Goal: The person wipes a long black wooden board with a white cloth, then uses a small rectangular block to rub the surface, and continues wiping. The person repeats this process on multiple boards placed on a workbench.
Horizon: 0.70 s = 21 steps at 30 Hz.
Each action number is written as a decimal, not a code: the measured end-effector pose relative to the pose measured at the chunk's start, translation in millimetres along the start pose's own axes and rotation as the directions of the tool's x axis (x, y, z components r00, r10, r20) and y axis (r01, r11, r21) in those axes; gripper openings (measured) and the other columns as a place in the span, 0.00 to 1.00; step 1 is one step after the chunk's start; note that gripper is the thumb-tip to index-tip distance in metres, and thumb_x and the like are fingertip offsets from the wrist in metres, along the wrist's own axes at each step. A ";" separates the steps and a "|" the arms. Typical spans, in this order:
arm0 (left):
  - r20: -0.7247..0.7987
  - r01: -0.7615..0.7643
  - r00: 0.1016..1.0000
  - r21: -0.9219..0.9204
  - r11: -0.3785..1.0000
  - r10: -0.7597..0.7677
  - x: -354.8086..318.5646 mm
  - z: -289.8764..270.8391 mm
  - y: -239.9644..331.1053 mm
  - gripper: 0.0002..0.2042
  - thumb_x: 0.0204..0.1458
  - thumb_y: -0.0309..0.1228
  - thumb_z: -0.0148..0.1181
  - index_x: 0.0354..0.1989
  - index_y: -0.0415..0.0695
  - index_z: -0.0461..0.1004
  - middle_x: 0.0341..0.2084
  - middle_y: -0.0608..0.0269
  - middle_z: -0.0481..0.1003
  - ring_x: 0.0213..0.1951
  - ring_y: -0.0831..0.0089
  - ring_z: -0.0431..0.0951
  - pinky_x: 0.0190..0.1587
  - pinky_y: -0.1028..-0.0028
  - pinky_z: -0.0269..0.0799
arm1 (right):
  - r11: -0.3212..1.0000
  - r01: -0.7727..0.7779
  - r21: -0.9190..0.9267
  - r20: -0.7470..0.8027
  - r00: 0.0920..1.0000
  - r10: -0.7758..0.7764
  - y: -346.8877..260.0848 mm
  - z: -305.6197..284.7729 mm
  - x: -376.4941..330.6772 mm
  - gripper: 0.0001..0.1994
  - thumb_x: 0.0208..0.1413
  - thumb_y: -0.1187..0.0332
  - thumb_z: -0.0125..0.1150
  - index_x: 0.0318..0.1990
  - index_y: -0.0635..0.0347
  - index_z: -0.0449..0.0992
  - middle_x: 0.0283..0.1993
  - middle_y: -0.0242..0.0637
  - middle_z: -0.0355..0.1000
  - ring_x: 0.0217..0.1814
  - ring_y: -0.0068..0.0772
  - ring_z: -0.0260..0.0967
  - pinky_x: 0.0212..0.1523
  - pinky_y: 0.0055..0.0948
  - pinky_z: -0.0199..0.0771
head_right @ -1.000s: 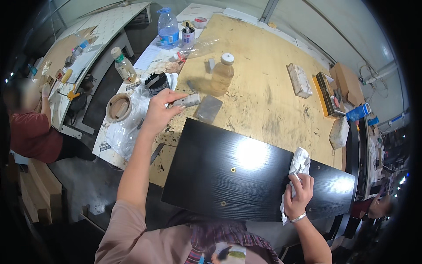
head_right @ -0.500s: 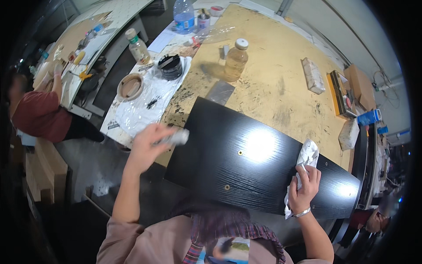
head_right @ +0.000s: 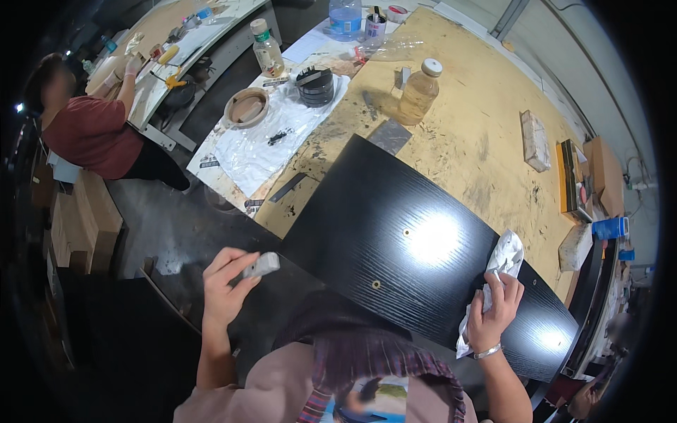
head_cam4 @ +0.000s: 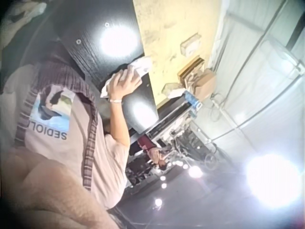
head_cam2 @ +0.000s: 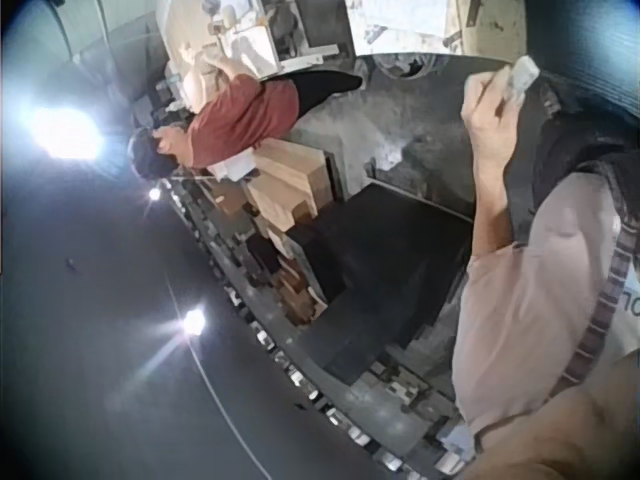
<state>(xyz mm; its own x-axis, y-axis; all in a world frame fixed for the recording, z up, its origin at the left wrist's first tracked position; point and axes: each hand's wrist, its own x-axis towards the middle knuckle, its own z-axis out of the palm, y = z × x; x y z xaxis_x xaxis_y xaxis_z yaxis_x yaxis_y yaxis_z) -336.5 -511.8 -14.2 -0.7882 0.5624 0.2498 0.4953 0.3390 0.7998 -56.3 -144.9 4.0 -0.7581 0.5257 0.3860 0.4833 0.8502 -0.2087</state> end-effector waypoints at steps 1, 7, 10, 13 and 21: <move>-0.025 0.016 1.000 0.066 0.998 -0.014 -13.3 -5.6 -3.2 0.20 0.41 0.13 0.70 0.47 0.36 0.83 0.37 0.56 0.77 0.36 0.63 0.79 0.38 0.70 0.75 | 1.000 0.008 0.008 0.006 1.000 -0.008 -1.4 -2.1 1.3 0.18 0.45 0.77 0.63 0.46 0.61 0.79 0.46 0.47 0.70 0.51 0.54 0.66 0.54 0.48 0.67; -0.255 -0.032 0.966 0.049 0.998 0.044 8.4 20.3 21.9 0.20 0.43 0.16 0.71 0.48 0.37 0.81 0.39 0.55 0.77 0.37 0.63 0.79 0.41 0.70 0.75 | 0.999 0.019 0.038 0.016 1.000 -0.020 0.2 0.5 1.1 0.18 0.44 0.76 0.63 0.46 0.61 0.79 0.46 0.47 0.70 0.51 0.53 0.66 0.54 0.47 0.68; -0.242 0.004 0.970 0.043 0.999 0.007 -16.2 36.3 16.2 0.19 0.43 0.16 0.71 0.47 0.36 0.81 0.39 0.55 0.76 0.37 0.62 0.79 0.41 0.69 0.76 | 0.999 0.028 0.042 0.010 1.000 -0.029 2.9 -0.7 1.8 0.18 0.43 0.76 0.63 0.46 0.61 0.79 0.46 0.47 0.70 0.52 0.53 0.66 0.54 0.47 0.68; -0.341 0.146 0.935 0.108 0.983 -0.101 -35.7 28.4 -4.1 0.18 0.45 0.14 0.69 0.47 0.36 0.81 0.39 0.55 0.76 0.37 0.63 0.79 0.41 0.69 0.76 | 0.997 0.053 0.051 -0.006 0.999 -0.053 -1.3 -2.1 2.7 0.18 0.43 0.76 0.63 0.46 0.61 0.79 0.46 0.47 0.70 0.52 0.53 0.66 0.54 0.47 0.68; -0.208 -0.123 0.971 -0.023 0.992 0.115 -43.3 102.1 49.1 0.21 0.41 0.21 0.75 0.46 0.38 0.79 0.39 0.51 0.75 0.39 0.56 0.78 0.42 0.64 0.76 | 0.992 0.100 0.081 0.012 0.995 -0.102 -0.4 0.2 5.5 0.19 0.41 0.76 0.65 0.46 0.60 0.79 0.46 0.47 0.70 0.51 0.53 0.66 0.52 0.47 0.68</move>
<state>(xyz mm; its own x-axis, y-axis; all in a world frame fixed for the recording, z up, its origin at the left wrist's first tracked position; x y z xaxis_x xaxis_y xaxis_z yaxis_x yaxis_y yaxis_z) -240.7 -442.5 -41.5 -0.7844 0.4288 0.4483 0.5798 0.2500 0.7754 -60.7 -142.4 6.1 -0.8086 0.4367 0.3941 0.3676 0.8982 -0.2412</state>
